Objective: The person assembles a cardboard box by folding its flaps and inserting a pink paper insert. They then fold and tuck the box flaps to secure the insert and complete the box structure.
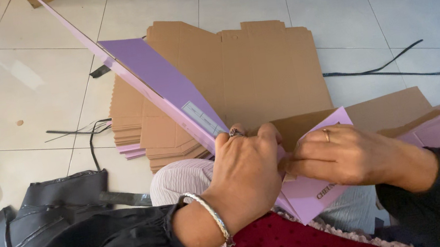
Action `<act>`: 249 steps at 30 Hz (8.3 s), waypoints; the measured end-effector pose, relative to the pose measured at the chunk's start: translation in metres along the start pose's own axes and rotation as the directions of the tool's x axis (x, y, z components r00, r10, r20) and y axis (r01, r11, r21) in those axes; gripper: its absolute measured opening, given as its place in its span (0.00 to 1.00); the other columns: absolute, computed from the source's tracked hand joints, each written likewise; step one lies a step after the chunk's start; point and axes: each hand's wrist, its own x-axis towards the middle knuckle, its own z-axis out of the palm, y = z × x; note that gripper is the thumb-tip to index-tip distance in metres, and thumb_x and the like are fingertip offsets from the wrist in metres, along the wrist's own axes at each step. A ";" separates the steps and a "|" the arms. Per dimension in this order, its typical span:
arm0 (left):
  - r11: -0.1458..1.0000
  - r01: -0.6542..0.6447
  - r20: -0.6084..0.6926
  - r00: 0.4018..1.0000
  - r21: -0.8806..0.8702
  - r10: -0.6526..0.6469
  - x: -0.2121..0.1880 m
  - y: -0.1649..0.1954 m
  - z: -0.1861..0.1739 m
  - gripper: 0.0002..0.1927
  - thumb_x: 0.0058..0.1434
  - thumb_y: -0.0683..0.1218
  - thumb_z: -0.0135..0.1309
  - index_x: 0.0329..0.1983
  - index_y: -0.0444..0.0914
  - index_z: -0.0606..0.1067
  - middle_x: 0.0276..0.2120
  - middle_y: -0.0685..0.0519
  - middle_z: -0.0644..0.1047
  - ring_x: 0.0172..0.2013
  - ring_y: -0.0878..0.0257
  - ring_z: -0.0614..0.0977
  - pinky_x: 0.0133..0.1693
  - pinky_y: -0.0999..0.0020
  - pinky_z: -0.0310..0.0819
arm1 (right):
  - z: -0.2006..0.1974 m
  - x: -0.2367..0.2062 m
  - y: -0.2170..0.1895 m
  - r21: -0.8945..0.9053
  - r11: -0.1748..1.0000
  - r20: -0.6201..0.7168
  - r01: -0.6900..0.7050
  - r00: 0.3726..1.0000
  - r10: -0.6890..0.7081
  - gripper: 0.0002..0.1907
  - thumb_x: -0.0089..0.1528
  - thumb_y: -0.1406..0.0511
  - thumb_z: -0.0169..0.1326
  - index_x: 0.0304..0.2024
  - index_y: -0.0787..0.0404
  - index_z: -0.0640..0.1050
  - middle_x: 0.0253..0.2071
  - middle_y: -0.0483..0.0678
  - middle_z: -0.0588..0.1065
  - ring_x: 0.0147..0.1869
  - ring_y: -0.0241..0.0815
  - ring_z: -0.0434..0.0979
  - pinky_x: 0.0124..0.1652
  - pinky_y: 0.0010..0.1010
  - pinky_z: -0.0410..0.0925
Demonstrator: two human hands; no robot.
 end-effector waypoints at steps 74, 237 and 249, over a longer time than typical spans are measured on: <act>0.985 -0.110 0.165 0.982 0.131 0.087 0.021 -0.004 -0.007 0.02 0.46 0.38 0.58 0.24 0.36 0.78 0.27 0.40 0.80 0.33 0.44 0.84 0.37 0.53 0.79 | 0.018 0.008 -0.008 -0.129 0.991 0.030 0.018 0.999 -0.014 0.11 0.48 0.68 0.56 0.33 0.67 0.79 0.38 0.52 0.76 0.41 0.49 0.78 0.39 0.36 0.74; 0.989 -0.099 -0.166 0.983 -0.107 0.080 -0.032 -0.007 0.041 0.24 0.44 0.36 0.58 0.48 0.34 0.76 0.30 0.45 0.82 0.43 0.45 0.79 0.55 0.41 0.54 | 0.077 -0.053 -0.026 -0.156 0.977 -0.281 -0.142 0.955 0.094 0.14 0.47 0.63 0.68 0.35 0.55 0.82 0.42 0.39 0.75 0.49 0.41 0.72 0.52 0.37 0.65; 0.989 -0.061 -0.138 0.990 -0.134 0.043 -0.031 -0.002 0.032 0.30 0.44 0.35 0.59 0.54 0.37 0.73 0.24 0.50 0.81 0.37 0.47 0.80 0.52 0.45 0.56 | 0.067 -0.045 -0.026 -0.181 0.976 -0.141 -0.118 0.986 0.093 0.10 0.54 0.63 0.63 0.39 0.48 0.85 0.41 0.34 0.73 0.49 0.34 0.72 0.59 0.38 0.60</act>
